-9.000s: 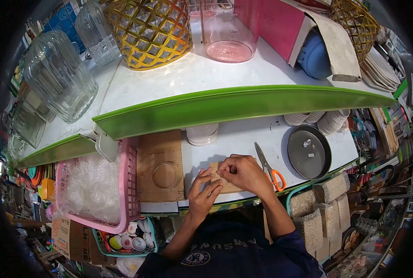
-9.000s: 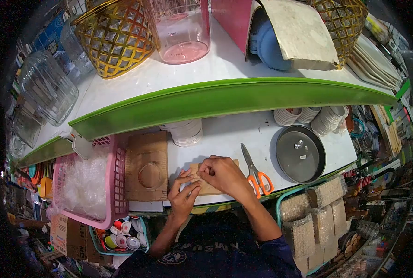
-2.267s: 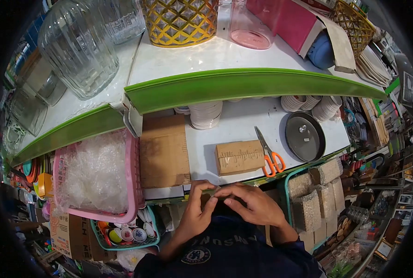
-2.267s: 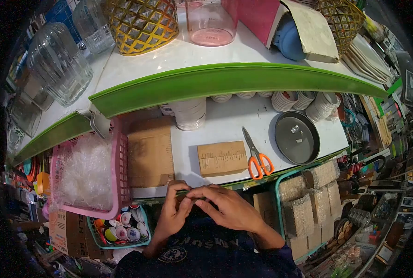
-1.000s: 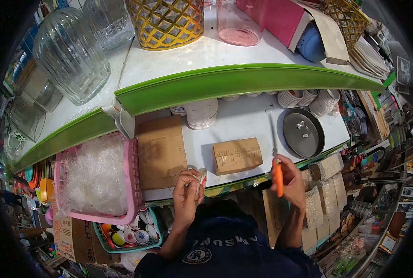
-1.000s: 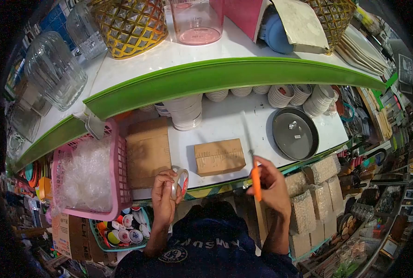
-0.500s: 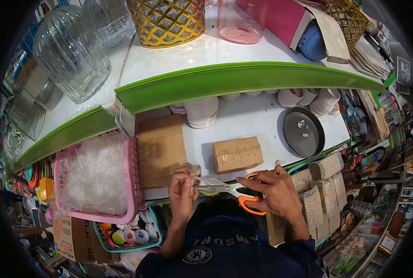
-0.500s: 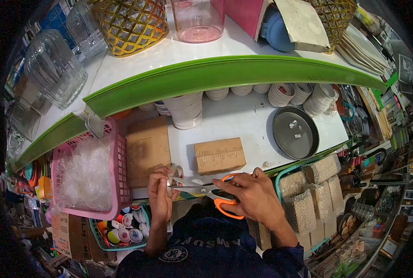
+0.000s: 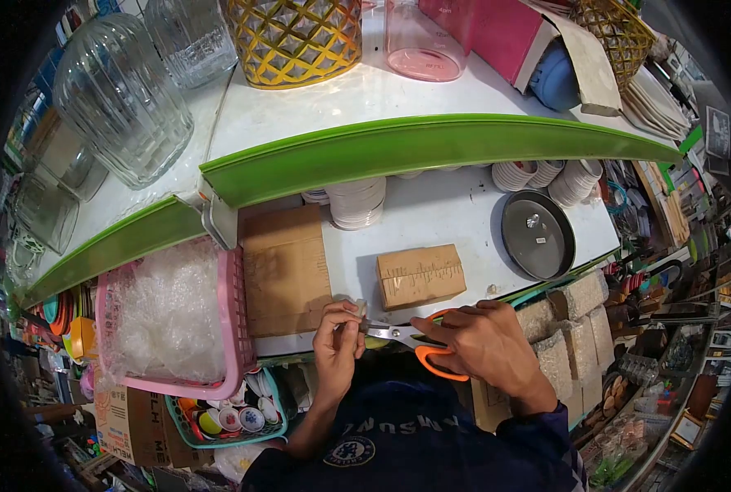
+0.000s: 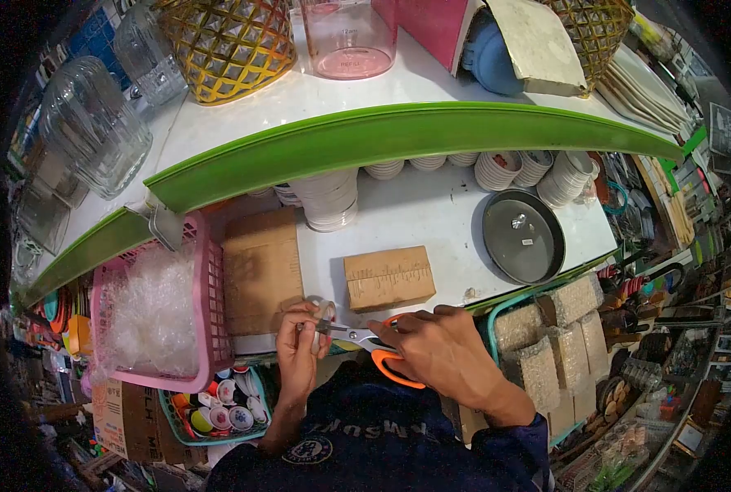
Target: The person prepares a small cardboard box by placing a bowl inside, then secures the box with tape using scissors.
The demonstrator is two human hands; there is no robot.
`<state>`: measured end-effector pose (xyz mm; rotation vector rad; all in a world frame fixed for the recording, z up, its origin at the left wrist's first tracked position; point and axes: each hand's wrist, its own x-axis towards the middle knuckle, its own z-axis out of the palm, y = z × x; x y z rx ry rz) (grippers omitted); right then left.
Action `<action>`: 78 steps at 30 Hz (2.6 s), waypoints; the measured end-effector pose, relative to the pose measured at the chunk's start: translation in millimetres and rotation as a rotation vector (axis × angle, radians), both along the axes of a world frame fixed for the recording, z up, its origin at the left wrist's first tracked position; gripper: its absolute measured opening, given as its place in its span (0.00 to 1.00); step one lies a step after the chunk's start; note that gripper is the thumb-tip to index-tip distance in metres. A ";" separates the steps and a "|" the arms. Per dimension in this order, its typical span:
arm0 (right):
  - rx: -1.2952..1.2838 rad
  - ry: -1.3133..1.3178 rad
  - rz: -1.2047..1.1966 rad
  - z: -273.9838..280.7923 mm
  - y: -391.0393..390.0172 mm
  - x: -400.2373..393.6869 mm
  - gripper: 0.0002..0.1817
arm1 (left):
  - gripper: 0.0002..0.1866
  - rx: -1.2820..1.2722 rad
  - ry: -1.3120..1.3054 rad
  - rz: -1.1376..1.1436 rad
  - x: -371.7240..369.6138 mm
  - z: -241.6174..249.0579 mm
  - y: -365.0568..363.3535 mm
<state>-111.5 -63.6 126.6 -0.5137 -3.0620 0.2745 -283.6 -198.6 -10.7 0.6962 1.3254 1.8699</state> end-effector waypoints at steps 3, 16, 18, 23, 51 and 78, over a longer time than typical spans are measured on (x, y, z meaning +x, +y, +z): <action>0.024 0.021 0.028 0.4 2.5 0.7 0.24 | 0.03 0.041 -0.015 -0.023 -0.2 -1.7 0.1; -0.260 0.367 -0.727 -42.7 40.0 32.9 0.25 | 0.31 -0.206 1.191 0.226 -48.1 17.3 -10.7; -0.199 0.312 -0.906 -59.6 48.2 34.9 0.24 | 0.34 -0.294 1.264 0.188 -58.8 10.8 -5.4; -0.116 0.304 -0.869 -113.7 69.1 43.8 0.26 | 0.41 -0.533 1.356 0.071 -67.8 -5.6 2.1; -0.024 0.340 -0.855 -151.4 62.4 27.9 0.22 | 0.50 0.030 0.907 -0.040 -4.5 3.0 39.3; -1.015 0.732 -0.254 -82.0 26.9 20.4 0.08 | 0.50 0.139 1.007 0.022 16.6 1.3 75.5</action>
